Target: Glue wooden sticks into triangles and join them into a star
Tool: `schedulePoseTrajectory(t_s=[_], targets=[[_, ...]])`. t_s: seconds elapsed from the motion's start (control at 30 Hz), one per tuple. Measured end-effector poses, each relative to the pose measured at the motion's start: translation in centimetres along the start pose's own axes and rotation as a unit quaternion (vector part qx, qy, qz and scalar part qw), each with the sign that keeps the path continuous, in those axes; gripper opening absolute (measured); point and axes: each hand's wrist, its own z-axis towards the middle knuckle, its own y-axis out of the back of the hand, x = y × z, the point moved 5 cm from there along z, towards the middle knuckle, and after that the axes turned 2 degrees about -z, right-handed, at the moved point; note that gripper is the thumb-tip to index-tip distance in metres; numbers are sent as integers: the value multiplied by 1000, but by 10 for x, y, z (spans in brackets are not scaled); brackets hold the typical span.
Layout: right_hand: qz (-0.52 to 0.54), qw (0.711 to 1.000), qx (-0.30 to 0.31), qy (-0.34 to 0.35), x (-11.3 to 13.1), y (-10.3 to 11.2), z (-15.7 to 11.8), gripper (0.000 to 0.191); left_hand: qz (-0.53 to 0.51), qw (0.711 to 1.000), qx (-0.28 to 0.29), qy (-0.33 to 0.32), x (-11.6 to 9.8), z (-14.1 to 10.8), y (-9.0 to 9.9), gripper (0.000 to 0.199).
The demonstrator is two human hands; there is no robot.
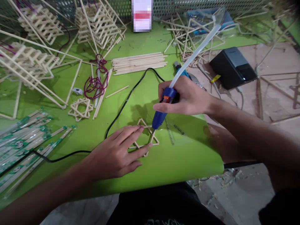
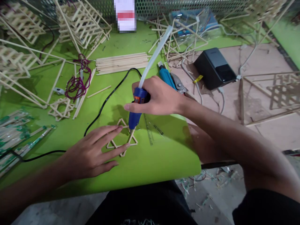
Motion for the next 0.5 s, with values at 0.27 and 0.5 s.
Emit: schedulePoseTrajectory(t_s=[0.27, 0.5], targets=[[-12, 1000, 1, -4, -1, -1, 0, 42, -1, 1000, -3, 0, 0, -1, 1, 51], [-15, 1000, -4, 5, 1, 1, -1, 41, 0, 1000, -4, -1, 0, -1, 0, 51]])
